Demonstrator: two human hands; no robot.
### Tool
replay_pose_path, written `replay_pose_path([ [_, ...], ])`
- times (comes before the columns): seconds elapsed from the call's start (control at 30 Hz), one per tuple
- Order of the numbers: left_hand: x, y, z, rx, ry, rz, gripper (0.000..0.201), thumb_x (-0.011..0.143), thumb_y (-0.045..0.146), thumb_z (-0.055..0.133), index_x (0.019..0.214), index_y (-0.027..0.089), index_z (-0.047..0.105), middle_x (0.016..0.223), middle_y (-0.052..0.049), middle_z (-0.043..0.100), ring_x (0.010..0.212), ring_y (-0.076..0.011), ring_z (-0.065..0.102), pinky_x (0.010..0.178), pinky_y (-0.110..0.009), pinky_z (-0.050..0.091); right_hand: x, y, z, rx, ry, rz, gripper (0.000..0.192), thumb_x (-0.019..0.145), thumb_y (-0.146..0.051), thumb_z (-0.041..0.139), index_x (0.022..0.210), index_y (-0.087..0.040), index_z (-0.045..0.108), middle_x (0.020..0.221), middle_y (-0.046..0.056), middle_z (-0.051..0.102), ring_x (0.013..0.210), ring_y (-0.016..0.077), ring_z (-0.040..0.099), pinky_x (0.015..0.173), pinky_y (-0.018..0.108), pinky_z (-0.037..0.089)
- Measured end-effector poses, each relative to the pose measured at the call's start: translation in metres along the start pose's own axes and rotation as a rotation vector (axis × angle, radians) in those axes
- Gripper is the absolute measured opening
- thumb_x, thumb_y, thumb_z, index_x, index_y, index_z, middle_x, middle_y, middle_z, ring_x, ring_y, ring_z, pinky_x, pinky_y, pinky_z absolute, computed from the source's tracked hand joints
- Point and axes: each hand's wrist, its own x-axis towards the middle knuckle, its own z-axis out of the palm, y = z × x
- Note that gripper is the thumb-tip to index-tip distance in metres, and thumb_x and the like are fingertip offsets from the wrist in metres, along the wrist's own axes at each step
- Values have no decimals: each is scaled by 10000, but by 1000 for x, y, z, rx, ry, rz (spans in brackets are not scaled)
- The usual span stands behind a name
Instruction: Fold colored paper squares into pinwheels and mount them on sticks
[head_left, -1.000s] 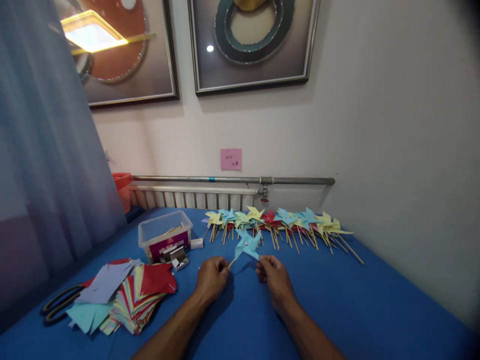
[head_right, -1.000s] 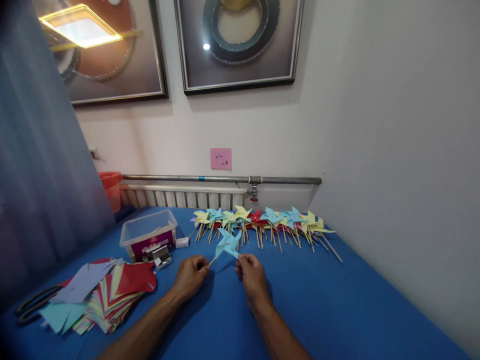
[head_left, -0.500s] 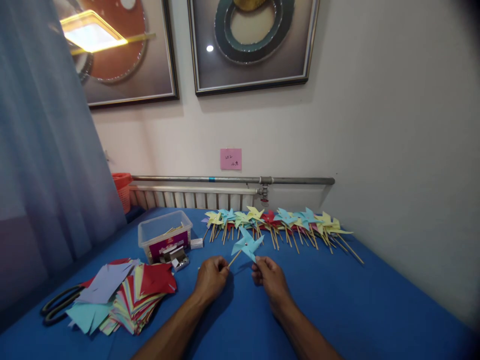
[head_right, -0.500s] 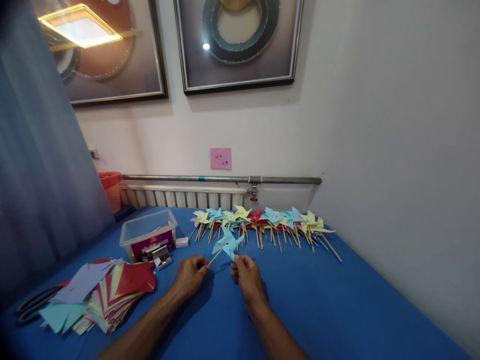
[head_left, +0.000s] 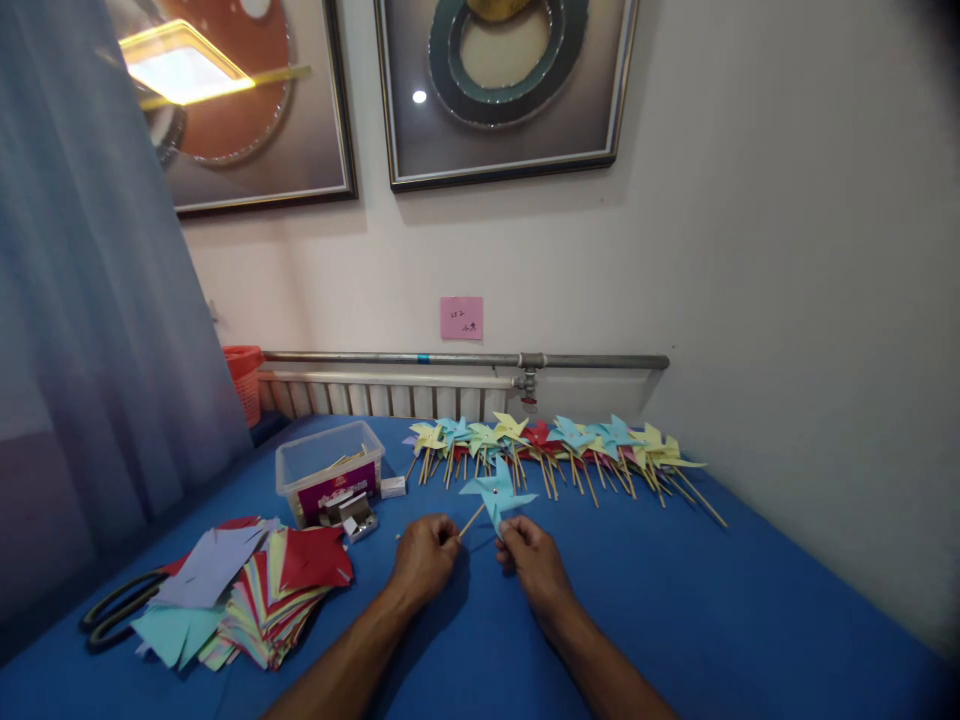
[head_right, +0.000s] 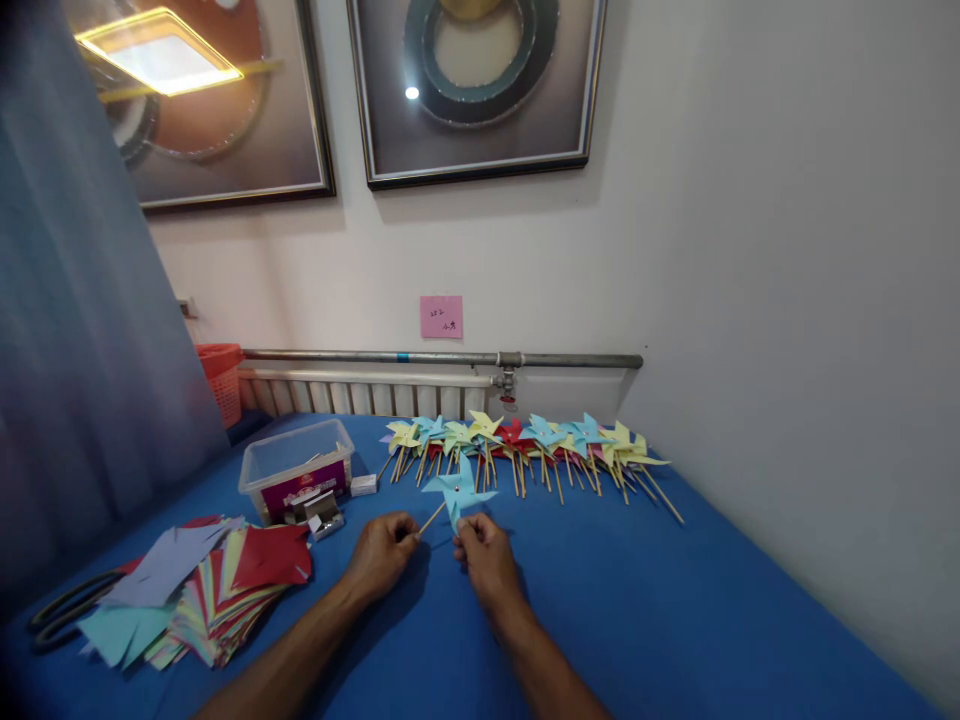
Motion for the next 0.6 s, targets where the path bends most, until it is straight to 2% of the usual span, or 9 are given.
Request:
replay_pose_path([
  [0.17,0,0,-2,10,16,-11,126,819,172,576,755,171,684,713,7,652,680,-135,547,632,-237,343,-1,-2,0,19,2,-7,357,709,-563,731,677,-219,641,579,-4,655,519,153,575,519,264,418],
  [0.27,0,0,-4,20,23,-17,142,840,174,569,791,172,702,717,2,652,682,-136,552,628,-241,333,1,-6,-3,91,80,6,390,691,-598,745,672,-227,626,581,-9,648,506,149,556,516,271,415],
  [0.33,0,0,-5,34,27,-4,141,842,166,572,793,173,704,747,-5,664,709,-138,565,646,-241,336,5,-9,-7,150,165,20,409,673,-618,753,693,-229,629,655,1,679,534,153,579,514,274,421],
  [0.43,0,-1,-6,53,14,19,134,838,155,580,790,176,704,794,-11,679,752,-140,581,673,-239,342,12,-9,-15,207,251,30,413,653,-619,765,681,-233,619,664,-5,663,571,162,602,543,280,451],
  [0.6,1,-2,-5,66,1,9,133,830,156,586,794,177,712,788,-9,678,754,-144,579,679,-243,344,17,-6,-21,247,261,56,374,617,-555,791,634,-238,594,607,-20,619,566,167,593,555,289,461],
])
